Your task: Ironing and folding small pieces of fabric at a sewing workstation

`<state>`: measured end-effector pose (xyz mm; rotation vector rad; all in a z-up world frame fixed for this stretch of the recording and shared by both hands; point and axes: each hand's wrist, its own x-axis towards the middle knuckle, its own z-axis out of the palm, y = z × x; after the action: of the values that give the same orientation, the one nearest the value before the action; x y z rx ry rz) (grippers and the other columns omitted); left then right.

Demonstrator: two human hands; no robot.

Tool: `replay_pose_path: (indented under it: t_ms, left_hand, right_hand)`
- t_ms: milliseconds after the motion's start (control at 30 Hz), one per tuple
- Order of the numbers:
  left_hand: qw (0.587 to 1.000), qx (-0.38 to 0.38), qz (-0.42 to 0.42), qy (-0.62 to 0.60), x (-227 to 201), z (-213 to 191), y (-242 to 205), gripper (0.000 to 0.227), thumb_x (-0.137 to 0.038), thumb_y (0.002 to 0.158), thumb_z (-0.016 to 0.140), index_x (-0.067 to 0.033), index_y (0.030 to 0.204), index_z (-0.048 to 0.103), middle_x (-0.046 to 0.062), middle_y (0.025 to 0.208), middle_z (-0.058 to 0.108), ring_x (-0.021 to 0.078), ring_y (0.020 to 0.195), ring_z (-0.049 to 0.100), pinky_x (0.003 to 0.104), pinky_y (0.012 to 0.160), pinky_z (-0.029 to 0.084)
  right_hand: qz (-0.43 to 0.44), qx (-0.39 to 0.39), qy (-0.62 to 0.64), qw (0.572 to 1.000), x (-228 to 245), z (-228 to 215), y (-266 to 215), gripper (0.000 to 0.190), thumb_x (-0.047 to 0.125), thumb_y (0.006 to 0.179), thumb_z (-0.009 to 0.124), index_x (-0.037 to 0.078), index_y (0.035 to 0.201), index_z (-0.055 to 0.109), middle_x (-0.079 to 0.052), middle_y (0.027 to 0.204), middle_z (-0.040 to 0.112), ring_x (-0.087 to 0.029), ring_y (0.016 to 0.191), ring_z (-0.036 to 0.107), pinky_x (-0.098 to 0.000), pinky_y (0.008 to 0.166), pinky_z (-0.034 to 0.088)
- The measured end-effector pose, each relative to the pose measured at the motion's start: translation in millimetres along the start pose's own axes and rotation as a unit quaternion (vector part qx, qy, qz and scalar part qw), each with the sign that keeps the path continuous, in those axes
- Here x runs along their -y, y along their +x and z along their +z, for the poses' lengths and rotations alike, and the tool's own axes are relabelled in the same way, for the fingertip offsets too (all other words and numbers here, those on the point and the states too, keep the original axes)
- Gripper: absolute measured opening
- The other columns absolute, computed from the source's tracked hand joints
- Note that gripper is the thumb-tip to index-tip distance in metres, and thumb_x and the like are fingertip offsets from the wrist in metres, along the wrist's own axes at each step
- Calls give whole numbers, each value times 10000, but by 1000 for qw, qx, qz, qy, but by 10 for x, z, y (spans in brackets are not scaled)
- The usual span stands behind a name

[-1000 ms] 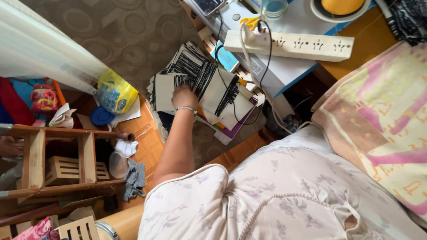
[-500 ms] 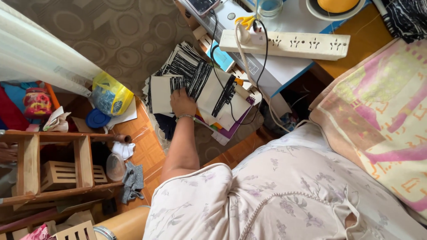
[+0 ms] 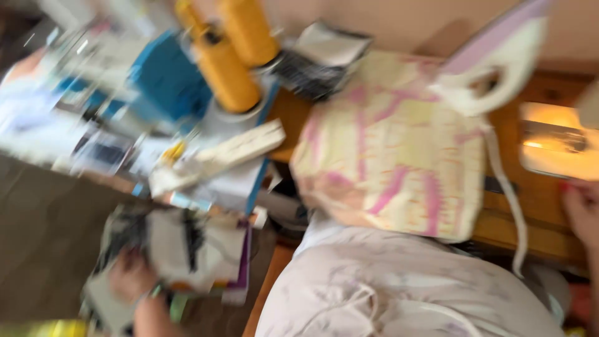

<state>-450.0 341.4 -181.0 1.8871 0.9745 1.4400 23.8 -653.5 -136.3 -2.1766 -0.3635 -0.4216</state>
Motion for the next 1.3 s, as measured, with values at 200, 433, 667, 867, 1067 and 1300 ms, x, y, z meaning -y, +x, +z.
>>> replay_pose_path:
  t_ms: [200, 433, 667, 867, 1067, 1300]
  left_hand:
    - [979, 134, 154, 9, -152, -290, 901, 342, 146, 1180, 600, 160, 1517, 654, 213, 1128, 592, 266, 889, 491, 351, 845, 403]
    - [952, 294, -81, 35, -898, -345, 543, 311, 115, 1034, 637, 148, 1334, 715, 242, 1141, 699, 350, 963, 629, 399, 959, 467]
    - [864, 412, -278, 80, -4249, 125, -191, 289, 88, 910, 669, 137, 1177, 768, 268, 1151, 791, 424, 1025, 747, 441, 1056, 522]
    - [752, 385, 490, -215, -5877, 857, -1137, 217, -245, 920, 709, -87, 1065, 744, 39, 820, 693, 226, 666, 670, 345, 630, 527]
    - [705, 471, 470, -245, -6054, 1295, -1215, 141, -232, 914, 761, -123, 990, 712, 32, 781, 687, 233, 636, 641, 383, 562, 485]
    - [641, 242, 627, -370, -6057, 1864, -1274, 78, -86, 953, 683, -64, 998, 743, 94, 789, 537, 241, 542, 531, 359, 505, 547]
  right_hand:
    - [113, -21, -299, 947, 1151, -59, -63, 235, 425, 1054, 671, 270, 1199, 773, 18, 981, 754, -236, 934, 718, -359, 798, 517]
    - [191, -6, -224, 956, 1404, -52, 28, 205, 358, 1007, 670, 239, 1133, 779, 16, 966, 743, -241, 890, 687, -374, 777, 492]
    - [54, 1, -26, 998, 3363, 332, -65, 98, 185, 970, 741, 191, 1057, 784, 32, 975, 769, -111, 816, 665, -264, 760, 498]
    - [-324, 244, 115, 907, 4686, 355, -254, 912, 496, 696, 953, 179, 1443, 536, -168, 1612, 416, -359, 1490, 432, -502, 1175, 367]
    - [-295, 136, 225, 918, 4627, 215, -156, 605, 611, 964, 513, 34, 1008, 690, -100, 905, 741, -269, 761, 721, -390, 700, 539]
    - [-291, -2, 214, 933, 4188, 412, -163, 259, 279, 881, 755, 23, 909, 790, -128, 879, 763, -299, 779, 734, -432, 774, 600]
